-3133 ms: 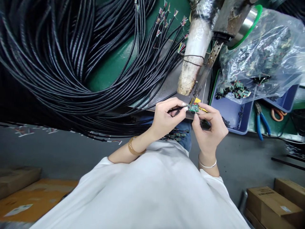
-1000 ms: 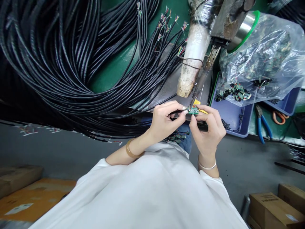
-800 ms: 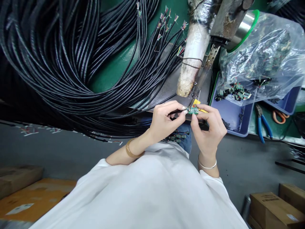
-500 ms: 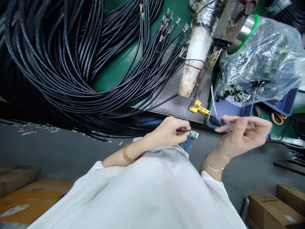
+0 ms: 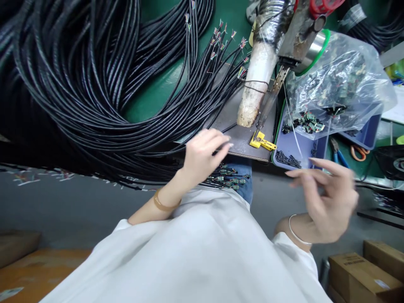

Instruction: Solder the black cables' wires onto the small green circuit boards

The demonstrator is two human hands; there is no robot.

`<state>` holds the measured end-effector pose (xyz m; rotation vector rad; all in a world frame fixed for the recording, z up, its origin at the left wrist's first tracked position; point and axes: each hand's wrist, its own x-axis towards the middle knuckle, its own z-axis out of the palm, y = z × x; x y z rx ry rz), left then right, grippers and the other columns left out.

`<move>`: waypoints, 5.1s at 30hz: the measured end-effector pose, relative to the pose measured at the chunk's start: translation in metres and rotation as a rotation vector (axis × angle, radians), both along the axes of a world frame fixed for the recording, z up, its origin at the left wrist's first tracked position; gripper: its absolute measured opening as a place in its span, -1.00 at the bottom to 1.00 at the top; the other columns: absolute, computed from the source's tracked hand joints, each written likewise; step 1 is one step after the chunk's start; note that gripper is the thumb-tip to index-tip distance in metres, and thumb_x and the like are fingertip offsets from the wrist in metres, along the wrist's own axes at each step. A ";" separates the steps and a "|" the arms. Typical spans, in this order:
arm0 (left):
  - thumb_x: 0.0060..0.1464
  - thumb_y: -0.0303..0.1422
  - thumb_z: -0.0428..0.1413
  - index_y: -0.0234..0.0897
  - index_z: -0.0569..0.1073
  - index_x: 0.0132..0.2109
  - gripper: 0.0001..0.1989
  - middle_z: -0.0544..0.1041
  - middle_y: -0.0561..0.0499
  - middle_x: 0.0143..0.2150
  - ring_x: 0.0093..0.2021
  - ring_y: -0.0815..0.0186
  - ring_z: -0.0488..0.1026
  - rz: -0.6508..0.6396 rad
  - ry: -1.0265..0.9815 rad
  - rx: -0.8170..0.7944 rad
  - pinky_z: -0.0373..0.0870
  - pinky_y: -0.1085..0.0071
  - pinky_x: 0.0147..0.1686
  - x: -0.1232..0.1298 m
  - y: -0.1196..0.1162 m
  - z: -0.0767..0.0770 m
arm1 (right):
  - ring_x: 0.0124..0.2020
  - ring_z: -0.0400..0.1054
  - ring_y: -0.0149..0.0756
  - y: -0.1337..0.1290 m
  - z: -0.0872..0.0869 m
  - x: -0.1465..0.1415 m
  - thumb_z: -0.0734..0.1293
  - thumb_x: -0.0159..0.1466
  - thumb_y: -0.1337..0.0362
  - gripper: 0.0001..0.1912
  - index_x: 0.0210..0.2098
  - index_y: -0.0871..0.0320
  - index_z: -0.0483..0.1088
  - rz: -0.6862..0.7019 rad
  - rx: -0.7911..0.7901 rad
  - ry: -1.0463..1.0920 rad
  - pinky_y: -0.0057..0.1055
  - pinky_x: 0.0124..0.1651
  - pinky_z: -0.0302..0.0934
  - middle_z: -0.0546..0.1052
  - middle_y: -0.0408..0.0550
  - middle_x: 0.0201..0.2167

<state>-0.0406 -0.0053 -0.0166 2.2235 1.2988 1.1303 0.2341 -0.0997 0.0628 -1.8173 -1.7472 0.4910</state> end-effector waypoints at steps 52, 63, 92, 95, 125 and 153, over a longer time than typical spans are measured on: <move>-0.11 -0.45 0.28 -0.34 0.45 -0.36 -0.84 0.42 0.15 -0.53 -0.55 0.55 0.27 -0.267 -0.938 -0.967 0.20 0.60 -0.54 0.047 -0.008 0.014 | -0.30 0.54 -0.32 0.037 -0.061 -0.069 0.47 0.17 0.45 -0.83 -0.35 0.05 0.49 -0.057 0.568 0.322 -0.31 -0.23 0.50 0.62 -0.16 -0.33; 0.09 -0.42 0.23 -0.36 0.51 -0.28 -0.92 0.55 0.04 -0.48 -0.50 0.46 0.48 -0.261 -0.832 -0.846 0.40 0.57 -0.47 0.047 -0.013 0.019 | -0.20 0.58 -0.22 0.040 -0.059 -0.070 0.41 0.24 0.42 -0.78 -0.18 -0.03 0.49 0.048 0.620 0.238 -0.16 -0.17 0.56 0.63 -0.12 -0.21; 0.09 -0.39 0.23 -0.37 0.47 -0.33 -0.87 0.50 0.09 -0.57 -0.64 0.58 0.23 -0.373 -0.852 -1.082 0.08 0.61 -0.64 0.043 -0.007 0.013 | -0.24 0.57 -0.33 0.042 -0.064 -0.079 0.42 0.26 0.45 -0.85 -0.24 0.07 0.49 -0.046 0.462 0.546 -0.36 -0.23 0.51 0.60 -0.13 -0.23; 0.08 -0.41 0.19 -0.35 0.42 -0.37 -0.88 0.41 0.15 -0.64 -0.66 0.59 0.14 -0.331 -0.891 -1.062 0.05 0.60 -0.63 0.044 -0.005 0.013 | -0.23 0.56 -0.33 0.043 -0.063 -0.078 0.46 0.18 0.52 -0.74 -0.22 0.05 0.53 -0.071 0.681 0.270 -0.33 -0.17 0.51 0.63 -0.14 -0.26; 0.06 -0.50 0.18 -0.37 0.52 -0.38 -0.94 0.42 0.15 -0.55 -0.60 0.57 0.24 -0.209 -0.902 -0.704 0.17 0.63 -0.61 0.051 0.015 0.028 | -0.15 0.58 -0.35 0.064 -0.058 -0.074 0.43 0.20 0.54 -0.73 -0.19 0.08 0.47 0.152 0.664 -0.106 -0.42 -0.03 0.52 0.64 -0.09 -0.14; 0.02 -0.42 0.18 -0.35 0.46 -0.46 -0.87 0.35 0.12 -0.61 -0.61 0.53 0.25 -0.151 -0.753 -0.822 0.20 0.60 -0.59 0.044 0.014 0.028 | -0.21 0.58 -0.36 0.065 -0.059 -0.073 0.41 0.24 0.48 -0.80 -0.28 0.04 0.40 0.186 0.653 -0.096 -0.40 -0.14 0.53 0.65 -0.12 -0.18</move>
